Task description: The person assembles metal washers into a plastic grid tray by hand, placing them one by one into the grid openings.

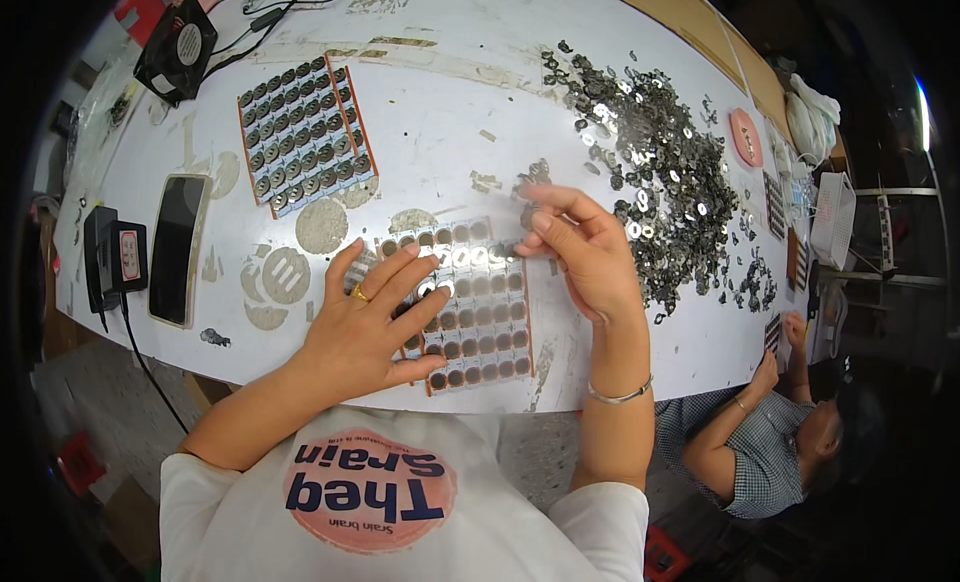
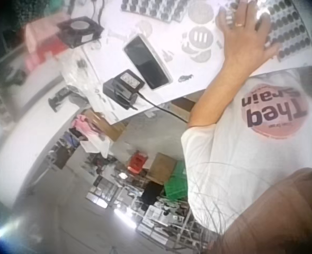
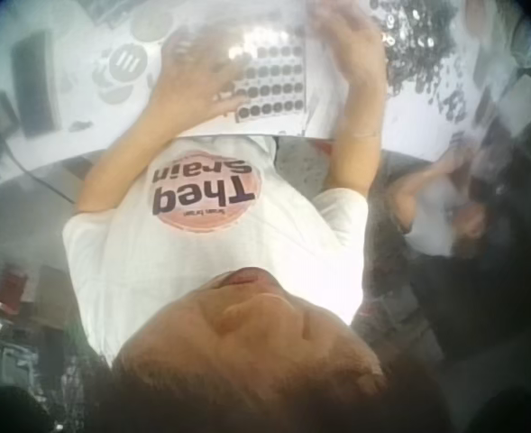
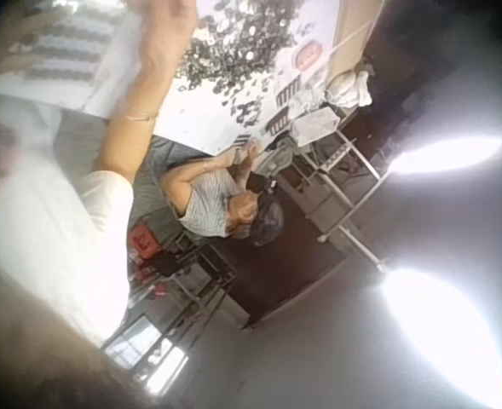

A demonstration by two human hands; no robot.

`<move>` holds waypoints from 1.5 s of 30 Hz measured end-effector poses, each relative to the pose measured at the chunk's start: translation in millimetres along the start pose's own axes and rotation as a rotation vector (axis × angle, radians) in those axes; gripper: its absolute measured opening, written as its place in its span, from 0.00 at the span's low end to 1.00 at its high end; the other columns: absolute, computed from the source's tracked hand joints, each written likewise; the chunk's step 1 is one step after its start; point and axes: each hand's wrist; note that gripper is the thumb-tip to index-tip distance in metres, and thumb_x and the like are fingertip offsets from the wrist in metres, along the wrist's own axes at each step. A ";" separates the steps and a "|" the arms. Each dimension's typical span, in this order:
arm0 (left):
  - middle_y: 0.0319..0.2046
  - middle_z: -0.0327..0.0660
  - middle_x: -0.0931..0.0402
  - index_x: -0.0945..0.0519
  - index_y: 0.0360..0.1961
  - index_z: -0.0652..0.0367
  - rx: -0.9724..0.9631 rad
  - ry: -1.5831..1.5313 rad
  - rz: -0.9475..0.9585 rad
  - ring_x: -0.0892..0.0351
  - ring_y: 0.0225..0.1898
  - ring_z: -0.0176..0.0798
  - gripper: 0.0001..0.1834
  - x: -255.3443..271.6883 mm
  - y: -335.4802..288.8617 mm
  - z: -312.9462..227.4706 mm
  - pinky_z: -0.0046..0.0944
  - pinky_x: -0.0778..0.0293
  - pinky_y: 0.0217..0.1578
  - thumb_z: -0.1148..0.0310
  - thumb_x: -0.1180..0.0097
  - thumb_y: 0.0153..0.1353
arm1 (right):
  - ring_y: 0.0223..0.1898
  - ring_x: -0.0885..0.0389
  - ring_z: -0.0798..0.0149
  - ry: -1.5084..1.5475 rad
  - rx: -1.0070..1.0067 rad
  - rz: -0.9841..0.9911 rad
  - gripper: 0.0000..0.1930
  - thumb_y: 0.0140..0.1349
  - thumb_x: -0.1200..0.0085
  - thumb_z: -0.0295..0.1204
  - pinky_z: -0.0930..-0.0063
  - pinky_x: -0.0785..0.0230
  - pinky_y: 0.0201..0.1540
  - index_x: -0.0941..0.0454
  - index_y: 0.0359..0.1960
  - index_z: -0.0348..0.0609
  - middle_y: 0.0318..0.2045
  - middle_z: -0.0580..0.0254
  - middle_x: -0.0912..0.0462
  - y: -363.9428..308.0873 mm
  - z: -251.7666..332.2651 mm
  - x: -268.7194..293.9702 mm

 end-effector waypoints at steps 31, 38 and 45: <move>0.67 0.45 0.25 0.16 0.54 0.52 -0.015 -0.003 -0.014 0.30 0.73 0.46 0.32 -2.2 0.2 -0.8 0.70 0.52 0.74 0.43 0.27 0.55 | 0.21 0.28 0.84 -0.398 -0.108 0.037 0.05 0.69 0.34 0.20 0.85 0.36 0.20 0.13 0.44 0.38 0.24 0.75 0.19 -47.9 -15.4 -53.7; 0.68 0.44 0.25 0.16 0.54 0.50 0.000 0.039 -0.008 0.31 0.74 0.45 0.33 -2.7 -0.9 -4.7 0.73 0.51 0.72 0.41 0.27 0.53 | 0.26 0.27 0.78 -0.568 0.096 -0.021 0.05 0.65 0.33 0.22 0.80 0.32 0.29 0.13 0.42 0.40 0.31 0.70 0.20 -49.5 -22.1 -60.1; 0.69 0.44 0.26 0.16 0.53 0.49 0.001 0.057 0.011 0.32 0.74 0.45 0.34 -2.0 1.0 -6.7 0.74 0.52 0.73 0.39 0.27 0.51 | 0.27 0.23 0.69 -0.626 0.158 -0.014 0.10 0.63 0.31 0.24 0.72 0.28 0.32 0.17 0.44 0.41 0.32 0.63 0.21 -50.7 -31.7 -54.9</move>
Point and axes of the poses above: each hand's wrist, its own y-axis towards the middle knuckle, its own x-axis out of the back of the hand, z = x × y
